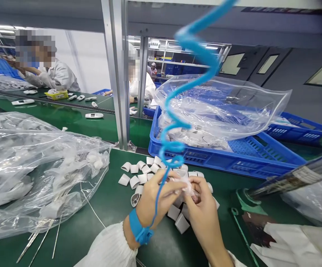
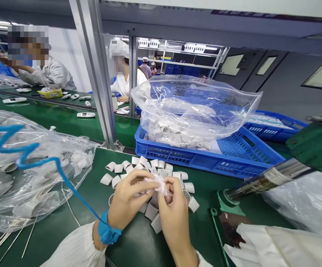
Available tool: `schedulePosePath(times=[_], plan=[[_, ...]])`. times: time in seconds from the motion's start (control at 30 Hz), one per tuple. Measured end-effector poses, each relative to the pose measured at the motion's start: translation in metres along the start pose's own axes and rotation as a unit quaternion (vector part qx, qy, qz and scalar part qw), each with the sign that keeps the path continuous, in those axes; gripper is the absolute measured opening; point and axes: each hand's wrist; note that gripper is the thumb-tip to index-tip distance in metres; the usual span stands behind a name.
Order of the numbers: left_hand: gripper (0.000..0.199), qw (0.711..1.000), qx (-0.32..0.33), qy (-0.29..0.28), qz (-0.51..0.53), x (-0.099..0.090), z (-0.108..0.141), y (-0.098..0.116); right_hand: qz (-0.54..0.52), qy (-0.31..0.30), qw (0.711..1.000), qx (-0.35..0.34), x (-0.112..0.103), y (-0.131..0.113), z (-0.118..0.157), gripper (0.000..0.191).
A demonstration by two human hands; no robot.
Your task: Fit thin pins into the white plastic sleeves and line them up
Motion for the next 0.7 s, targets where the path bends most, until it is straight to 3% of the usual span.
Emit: schedulePosePath(times=[0.07, 0.13, 0.2, 0.27, 0.4, 0.5, 0.57, 0.63, 0.7], plan=[[0.026, 0.998, 0.05, -0.042, 0.002, -0.002, -0.001, 0.004, -0.032, 0.003, 0.999, -0.017, -0.003, -0.001, -0.001, 0.017], [0.026, 0.996, 0.041, -0.072, 0.025, -0.004, -0.002, 0.01, -0.075, 0.006, 0.997, -0.03, -0.007, -0.003, -0.003, 0.022], [0.025, 0.995, 0.005, -0.082, 0.05, -0.005, -0.005, 0.014, -0.113, -0.012, 0.993, -0.036, -0.011, -0.004, -0.003, 0.026], [0.021, 0.994, -0.053, -0.056, 0.078, -0.005, -0.007, 0.016, -0.141, -0.038, 0.989, -0.039, -0.013, -0.004, -0.003, 0.024], [0.016, 0.959, -0.238, 0.021, 0.152, -0.003, -0.009, 0.011, -0.174, -0.103, 0.978, -0.06, -0.016, -0.001, -0.001, 0.023], [0.05, 0.938, -0.294, 0.058, 0.173, -0.004, -0.011, 0.009, -0.191, -0.118, 0.972, -0.062, -0.016, 0.001, -0.001, 0.022], [0.057, 0.922, -0.326, 0.021, 0.209, -0.005, -0.012, 0.01, -0.195, -0.113, 0.973, -0.05, -0.016, 0.0, -0.001, 0.02], [0.044, 0.913, -0.351, -0.03, 0.204, -0.004, -0.011, 0.011, -0.193, -0.112, 0.974, -0.044, -0.015, -0.002, 0.0, 0.017], [0.036, 0.932, -0.338, -0.032, 0.128, -0.003, -0.01, 0.011, -0.19, -0.118, 0.973, -0.053, -0.013, -0.006, 0.002, 0.016]])
Point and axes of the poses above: each hand's wrist, its own z-axis away from the middle knuckle, its own x-axis out of the palm, y = z × x, and after that the axes turned 9 degrees about z, right-handed
